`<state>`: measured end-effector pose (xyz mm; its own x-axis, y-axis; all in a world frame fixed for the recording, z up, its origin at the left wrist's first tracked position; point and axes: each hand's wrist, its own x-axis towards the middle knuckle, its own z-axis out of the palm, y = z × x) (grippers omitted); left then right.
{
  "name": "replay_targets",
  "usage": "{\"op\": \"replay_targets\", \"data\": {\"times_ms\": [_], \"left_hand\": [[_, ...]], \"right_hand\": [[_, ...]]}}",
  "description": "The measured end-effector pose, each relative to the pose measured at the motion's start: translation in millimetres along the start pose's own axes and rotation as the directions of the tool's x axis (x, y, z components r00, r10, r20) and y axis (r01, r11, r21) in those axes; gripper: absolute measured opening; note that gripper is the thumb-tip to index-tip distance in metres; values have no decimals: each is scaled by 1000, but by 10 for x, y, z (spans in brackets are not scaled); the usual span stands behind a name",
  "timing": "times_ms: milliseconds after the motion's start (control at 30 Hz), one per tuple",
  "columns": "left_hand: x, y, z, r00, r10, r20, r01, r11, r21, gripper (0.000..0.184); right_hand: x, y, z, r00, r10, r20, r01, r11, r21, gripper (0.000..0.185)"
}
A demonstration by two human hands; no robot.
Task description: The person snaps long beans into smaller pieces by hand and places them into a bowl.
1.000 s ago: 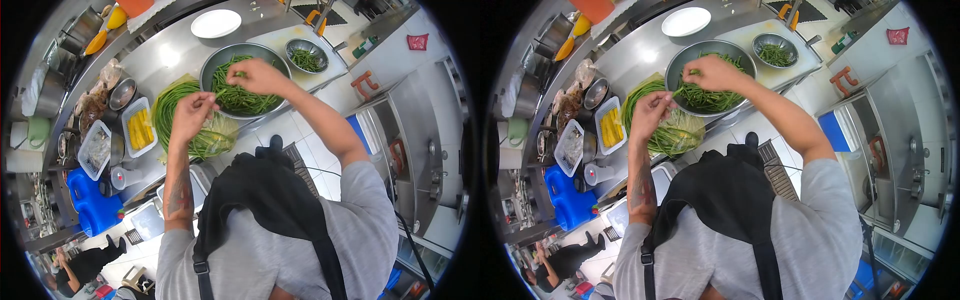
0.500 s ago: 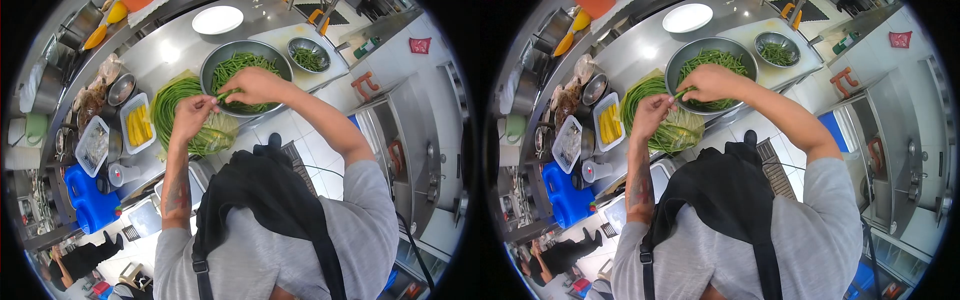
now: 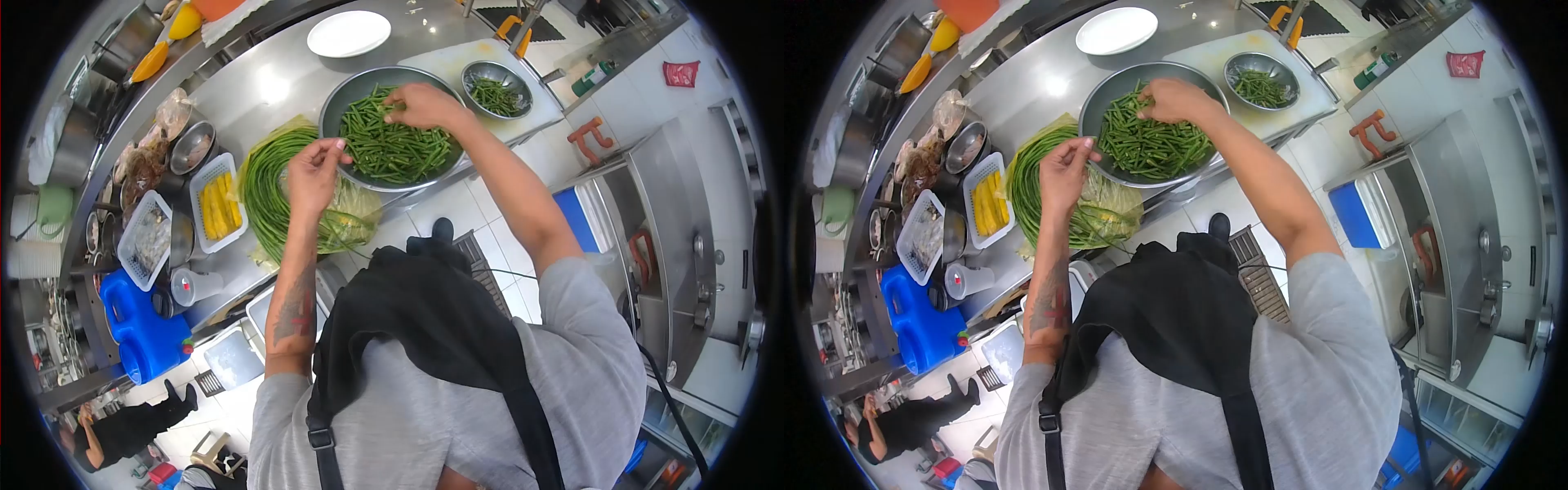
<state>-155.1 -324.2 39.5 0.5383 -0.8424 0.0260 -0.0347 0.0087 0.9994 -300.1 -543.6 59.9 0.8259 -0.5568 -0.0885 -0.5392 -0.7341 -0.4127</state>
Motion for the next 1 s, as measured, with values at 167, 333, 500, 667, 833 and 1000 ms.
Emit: {"op": "replay_targets", "data": {"times_ms": [167, 333, 500, 667, 833, 1000], "left_hand": [[-29, 77, -11, 985, -102, 137, 102, 995, 12, 27], [-122, 140, 117, 962, -150, 227, 154, 988, -1, 30], [-182, -1, -55, 910, -223, 349, 186, 973, 137, 27], [-187, -6, -4, 893, -229, 388, 160, 966, 202, 25], [-222, -105, 226, 973, 116, 199, -223, 689, 690, 23], [-279, 26, 176, 963, 229, 140, -231, 438, 869, 20]], "right_hand": [[-270, -133, -148, 968, -220, -121, 239, 956, 173, 40], [-662, -528, 51, 947, -300, -112, 320, 855, 408, 20], [-641, -108, 60, 991, -111, -74, 134, 812, 568, 28], [-680, -306, 211, 924, -372, -82, 378, 867, 324, 27], [-770, -736, 658, 896, -325, -304, 258, 936, -240, 15], [-393, -336, 522, 956, -195, -220, 108, 928, -356, 19]]}}
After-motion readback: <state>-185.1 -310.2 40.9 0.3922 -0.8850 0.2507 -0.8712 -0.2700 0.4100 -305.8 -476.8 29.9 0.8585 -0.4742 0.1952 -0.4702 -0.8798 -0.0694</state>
